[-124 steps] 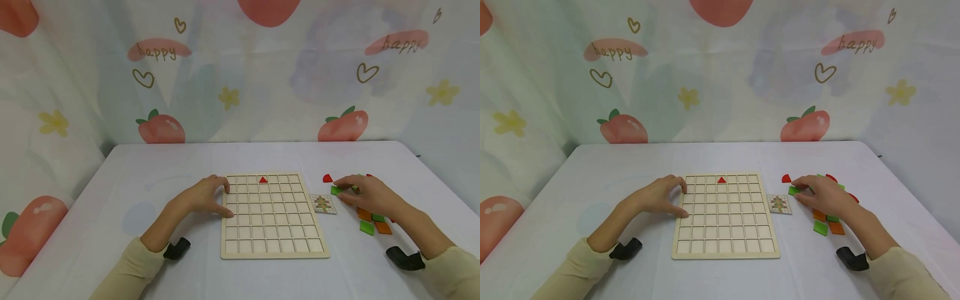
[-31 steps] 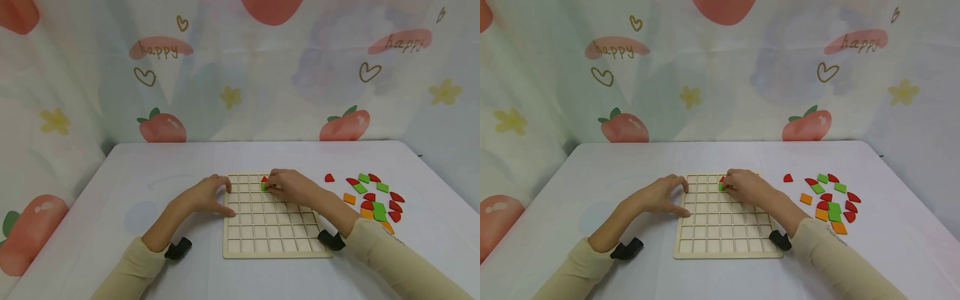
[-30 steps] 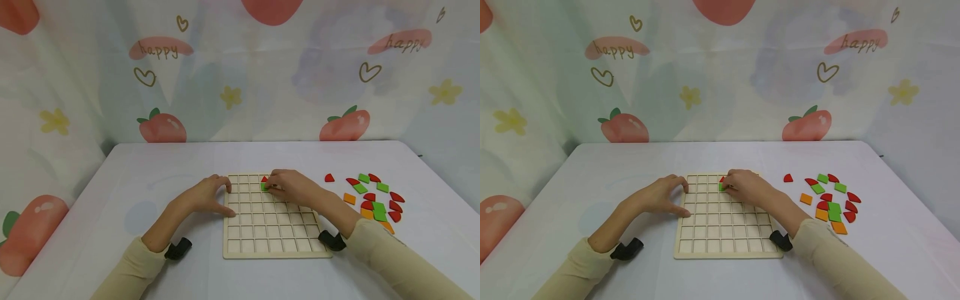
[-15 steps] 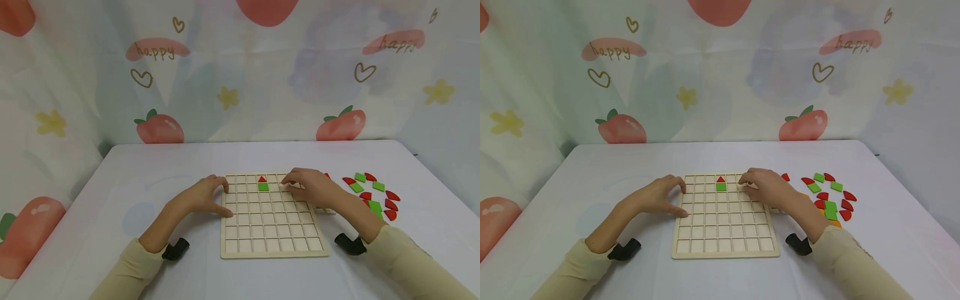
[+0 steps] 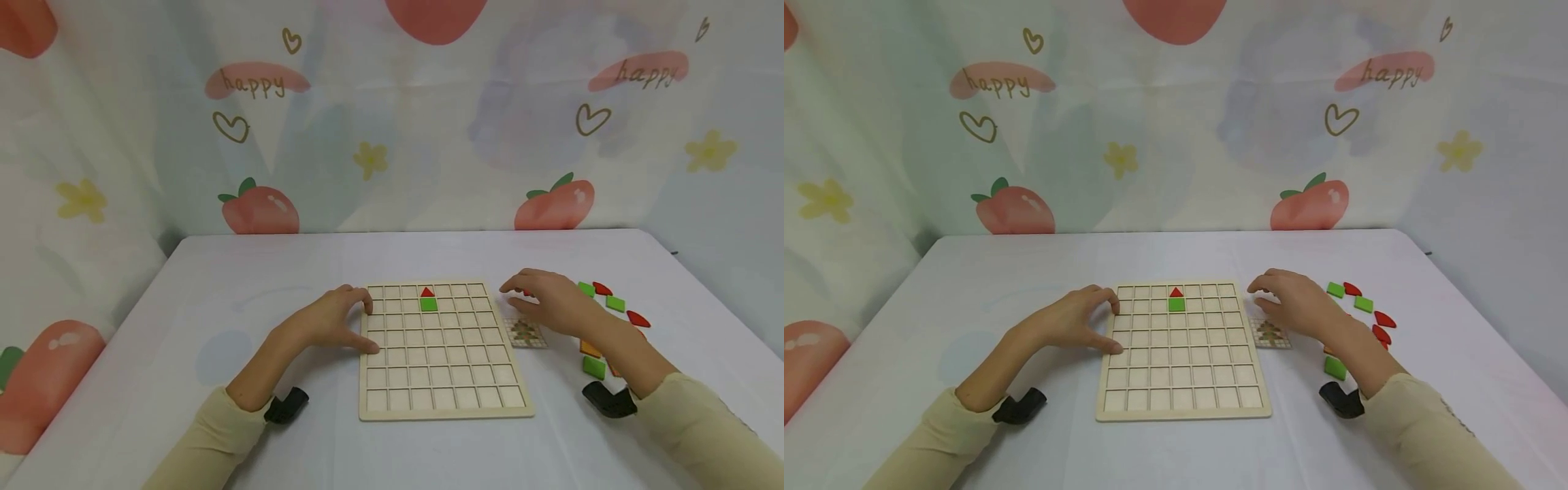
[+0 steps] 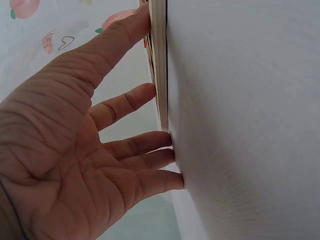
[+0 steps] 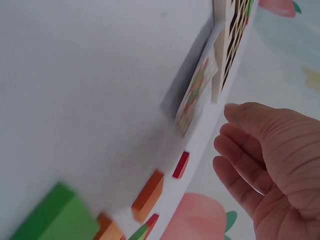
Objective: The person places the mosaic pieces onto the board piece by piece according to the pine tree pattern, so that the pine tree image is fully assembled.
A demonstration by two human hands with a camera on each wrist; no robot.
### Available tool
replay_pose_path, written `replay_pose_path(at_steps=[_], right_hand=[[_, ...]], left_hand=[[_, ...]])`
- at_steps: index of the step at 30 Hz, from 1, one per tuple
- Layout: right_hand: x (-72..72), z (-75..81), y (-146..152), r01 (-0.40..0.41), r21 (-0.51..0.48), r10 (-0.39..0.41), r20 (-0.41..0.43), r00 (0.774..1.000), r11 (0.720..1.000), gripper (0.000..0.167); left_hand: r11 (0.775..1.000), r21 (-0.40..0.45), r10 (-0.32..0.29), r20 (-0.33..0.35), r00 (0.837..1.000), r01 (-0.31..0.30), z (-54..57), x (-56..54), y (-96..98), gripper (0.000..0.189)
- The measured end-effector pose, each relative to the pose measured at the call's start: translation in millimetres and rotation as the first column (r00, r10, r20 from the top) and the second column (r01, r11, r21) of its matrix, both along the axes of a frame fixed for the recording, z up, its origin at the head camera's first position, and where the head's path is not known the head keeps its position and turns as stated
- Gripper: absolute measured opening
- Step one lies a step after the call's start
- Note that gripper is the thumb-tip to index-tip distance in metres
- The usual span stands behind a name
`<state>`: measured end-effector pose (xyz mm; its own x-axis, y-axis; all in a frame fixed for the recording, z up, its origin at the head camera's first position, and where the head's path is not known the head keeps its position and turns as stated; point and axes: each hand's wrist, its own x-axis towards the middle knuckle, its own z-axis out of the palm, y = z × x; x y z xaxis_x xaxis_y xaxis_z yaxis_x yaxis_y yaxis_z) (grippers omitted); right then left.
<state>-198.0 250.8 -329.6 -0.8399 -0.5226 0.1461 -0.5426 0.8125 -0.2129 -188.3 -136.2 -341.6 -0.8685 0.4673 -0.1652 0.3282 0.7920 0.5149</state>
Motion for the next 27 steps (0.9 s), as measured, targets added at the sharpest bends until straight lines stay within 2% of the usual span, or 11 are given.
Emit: replay_pose_path(at_steps=[5,9,20,27], right_hand=[[-4.3,-0.3,14.8,0.070,0.022,-0.070,0.020,0.997,0.997,0.025],[-7.2,-1.7,25.0,0.079,0.033,-0.080,0.030,0.996,0.996,0.027],[-19.2,-11.1,34.0,0.004,0.127,-0.013,0.066,0.998,0.992,0.032],[-23.5,-12.2,36.5,-0.038,0.134,0.034,0.030,0.999,0.990,0.032]], left_hand=[[1.000,0.003,0.001,0.001,1.000,-0.001,0.8,-0.5,0.1,0.058],[1.000,0.001,0.003,0.009,1.000,-0.003,1.3,-0.5,0.0,0.058],[1.000,0.005,-0.001,0.021,1.000,0.001,-1.4,-1.1,0.5,0.059],[1.000,0.001,0.006,0.024,1.000,-0.006,0.0,-2.0,0.6,0.058]])
